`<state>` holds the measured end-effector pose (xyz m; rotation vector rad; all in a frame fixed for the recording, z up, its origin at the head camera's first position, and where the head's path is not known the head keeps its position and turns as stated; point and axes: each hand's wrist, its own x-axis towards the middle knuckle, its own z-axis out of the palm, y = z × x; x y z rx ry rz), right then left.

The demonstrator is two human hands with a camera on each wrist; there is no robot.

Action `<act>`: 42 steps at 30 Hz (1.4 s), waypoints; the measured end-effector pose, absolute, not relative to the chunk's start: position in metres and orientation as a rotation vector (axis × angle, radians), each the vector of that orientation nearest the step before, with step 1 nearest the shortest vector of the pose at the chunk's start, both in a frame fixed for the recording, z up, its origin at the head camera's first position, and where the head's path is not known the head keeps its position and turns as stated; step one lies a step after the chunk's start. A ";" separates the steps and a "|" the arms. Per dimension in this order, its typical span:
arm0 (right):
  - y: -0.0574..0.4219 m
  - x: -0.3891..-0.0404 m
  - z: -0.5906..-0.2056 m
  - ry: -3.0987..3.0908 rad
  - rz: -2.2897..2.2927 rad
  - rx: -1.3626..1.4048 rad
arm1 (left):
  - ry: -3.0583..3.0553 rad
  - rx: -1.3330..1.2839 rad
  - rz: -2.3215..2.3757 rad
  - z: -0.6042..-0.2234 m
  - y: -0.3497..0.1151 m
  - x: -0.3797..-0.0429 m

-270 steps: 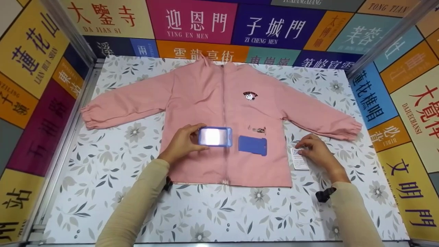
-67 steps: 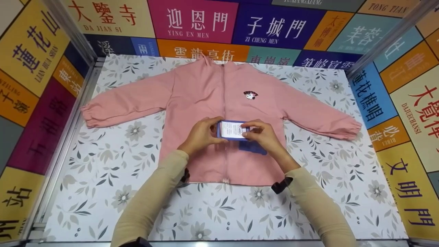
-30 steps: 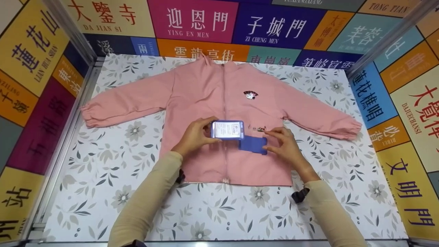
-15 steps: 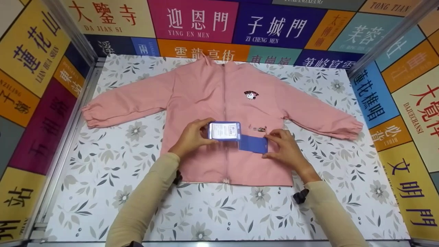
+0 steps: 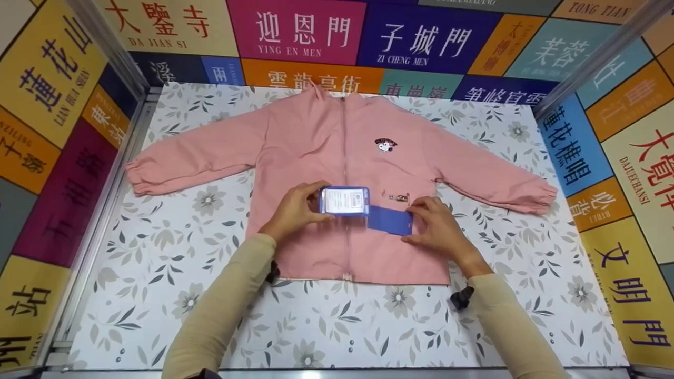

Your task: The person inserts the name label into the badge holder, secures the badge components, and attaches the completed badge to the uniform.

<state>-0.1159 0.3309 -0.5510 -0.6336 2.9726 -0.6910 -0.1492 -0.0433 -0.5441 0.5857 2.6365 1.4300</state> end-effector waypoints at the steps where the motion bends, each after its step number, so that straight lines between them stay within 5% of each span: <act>1: 0.331 -0.116 -0.550 2.978 -0.693 -0.645 | 2.639 0.586 1.421 -0.543 -0.044 -0.150; 18: 0.330 -0.127 -0.516 3.049 -0.929 -0.796 | 2.684 0.627 1.392 -0.539 -0.049 -0.152; 42: 0.308 -0.143 -0.494 3.009 -0.691 -0.934 | 2.687 0.678 1.425 -0.538 -0.046 -0.151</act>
